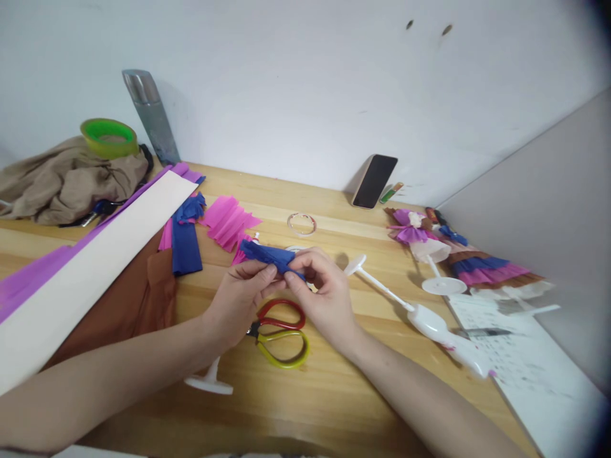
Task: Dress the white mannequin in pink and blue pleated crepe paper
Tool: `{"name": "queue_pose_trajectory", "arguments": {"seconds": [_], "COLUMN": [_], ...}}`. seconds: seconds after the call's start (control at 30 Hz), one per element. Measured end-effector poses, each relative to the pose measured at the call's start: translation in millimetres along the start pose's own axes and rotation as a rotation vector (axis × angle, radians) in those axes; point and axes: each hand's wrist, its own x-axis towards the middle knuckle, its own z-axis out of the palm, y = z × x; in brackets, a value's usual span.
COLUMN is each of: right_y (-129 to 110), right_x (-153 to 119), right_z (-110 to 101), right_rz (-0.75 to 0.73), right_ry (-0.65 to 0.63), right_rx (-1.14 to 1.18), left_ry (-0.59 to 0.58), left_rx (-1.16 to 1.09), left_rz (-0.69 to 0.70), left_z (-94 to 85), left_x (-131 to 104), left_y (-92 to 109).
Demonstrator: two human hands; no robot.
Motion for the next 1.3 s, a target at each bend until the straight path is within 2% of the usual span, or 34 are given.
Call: {"name": "queue_pose_trajectory", "arguments": {"seconds": [0.13,0.33,0.5,0.6,0.73,0.83,0.93,1.0,1.1,1.3], "right_y": [0.3,2.0,2.2,1.0,-1.6,-4.9,-8.2,-9.8,-10.4,-7.7], "right_x": [-0.9,-2.0,4.1,8.6,12.7,15.3,18.4,20.6,22.8,22.2], "right_z": [0.3,4.5,0.1,-7.5,-19.1,-25.8,-30.6,-33.2,-36.1,-36.8], "right_rz": [0.085,0.046,0.09,0.091,0.005,-0.06,-0.121,-0.165,-0.241,-0.304], "right_ry": [-0.037,-0.052,-0.037,-0.024,0.027,0.041,0.045,0.028,-0.017,-0.04], "right_rx": [0.045,0.001,0.064,0.081,-0.057,-0.125,-0.167,-0.199,-0.239,-0.253], "left_ry": [0.004,-0.013,-0.004,0.005,0.045,-0.043,-0.24,-0.311,-0.333,-0.278], "left_rx": [0.002,0.02,0.086,0.154,0.195,0.237,0.281,0.311,0.335,0.347], "left_rz": [0.006,-0.01,0.012,0.062,0.218,0.298,0.293,0.278,0.252,0.268], "left_z": [0.9,3.0,-1.0,-3.0,-4.0,-6.0,-9.3,-11.0,-11.6,-9.4], "left_x": [-0.8,-2.2,0.2,2.6,7.6,13.2,17.8,18.9,17.3,11.7], "left_y": [1.3,1.9,1.4,6.1,20.0,31.9,40.4,43.1,43.5,41.8]}}
